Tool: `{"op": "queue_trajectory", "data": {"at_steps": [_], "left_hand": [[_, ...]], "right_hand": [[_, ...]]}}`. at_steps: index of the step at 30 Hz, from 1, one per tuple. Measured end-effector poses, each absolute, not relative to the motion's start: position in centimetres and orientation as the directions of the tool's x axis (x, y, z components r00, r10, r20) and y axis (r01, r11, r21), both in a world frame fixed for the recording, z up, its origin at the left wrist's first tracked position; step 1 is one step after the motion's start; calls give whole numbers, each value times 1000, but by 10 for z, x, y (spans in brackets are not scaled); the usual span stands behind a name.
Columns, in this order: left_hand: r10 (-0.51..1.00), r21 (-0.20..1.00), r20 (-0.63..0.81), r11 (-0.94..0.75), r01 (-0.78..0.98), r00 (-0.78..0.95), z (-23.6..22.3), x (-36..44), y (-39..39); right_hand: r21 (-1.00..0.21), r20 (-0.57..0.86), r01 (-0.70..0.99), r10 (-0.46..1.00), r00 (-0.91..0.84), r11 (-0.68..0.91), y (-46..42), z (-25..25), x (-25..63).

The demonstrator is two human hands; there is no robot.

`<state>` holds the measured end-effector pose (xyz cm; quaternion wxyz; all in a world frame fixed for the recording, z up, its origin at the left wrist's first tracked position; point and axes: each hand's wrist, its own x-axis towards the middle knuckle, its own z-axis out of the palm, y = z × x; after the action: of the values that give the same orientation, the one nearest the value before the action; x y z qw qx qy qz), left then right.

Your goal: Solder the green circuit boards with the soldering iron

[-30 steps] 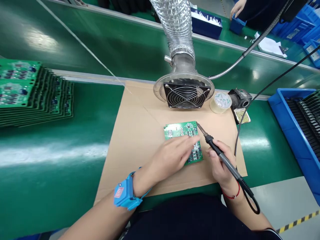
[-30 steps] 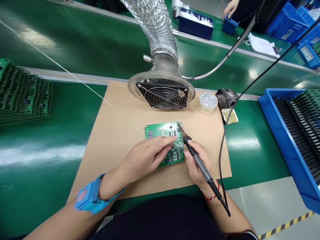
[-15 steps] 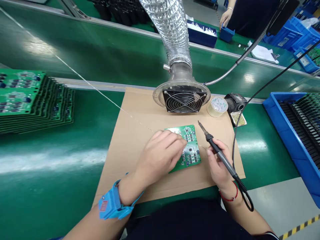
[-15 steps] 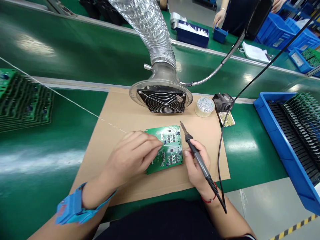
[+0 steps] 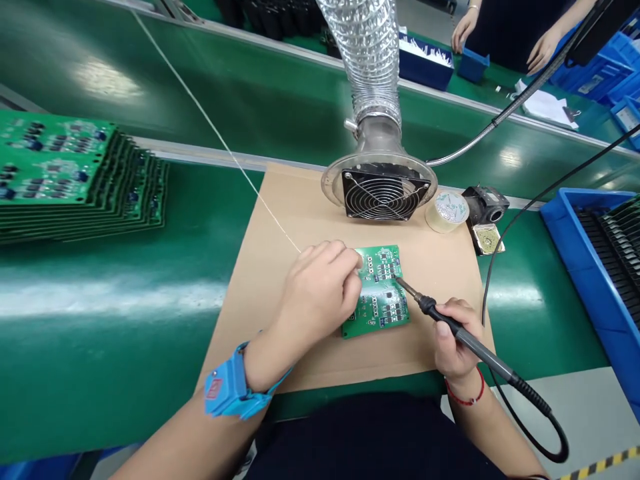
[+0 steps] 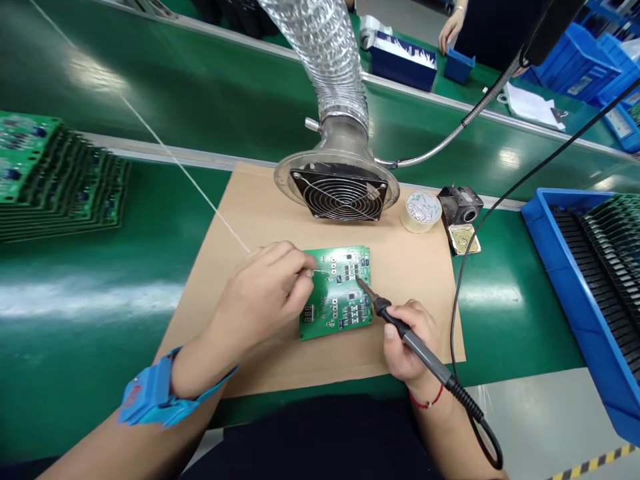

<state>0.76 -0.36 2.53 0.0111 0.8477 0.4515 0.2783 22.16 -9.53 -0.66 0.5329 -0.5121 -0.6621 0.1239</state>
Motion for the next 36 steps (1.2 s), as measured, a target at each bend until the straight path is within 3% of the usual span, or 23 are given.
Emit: {"op": "queue_trajectory", "data": {"at_steps": [7,26,30,33,36], "left_hand": [[765,201,513,-548,812,389,22,10,-2],[749,168,403,-626,762,527,18,15,-5],[799,309,352,-591,745,488,22,10,-3],[737,434,254,-665,608,626,30,10,-9],[604,387,215,-774,501,767,36,15,-23]], "right_hand": [[-707,573,550,816,79,444,-90,-1,217],[-708,550,564,833,65,424,-92,-4,219],[-711,551,576,828,101,403,-95,-5,222],[-721,547,584,824,147,374,-96,-6,225],[-737,542,580,816,202,346,-95,-6,225]]}}
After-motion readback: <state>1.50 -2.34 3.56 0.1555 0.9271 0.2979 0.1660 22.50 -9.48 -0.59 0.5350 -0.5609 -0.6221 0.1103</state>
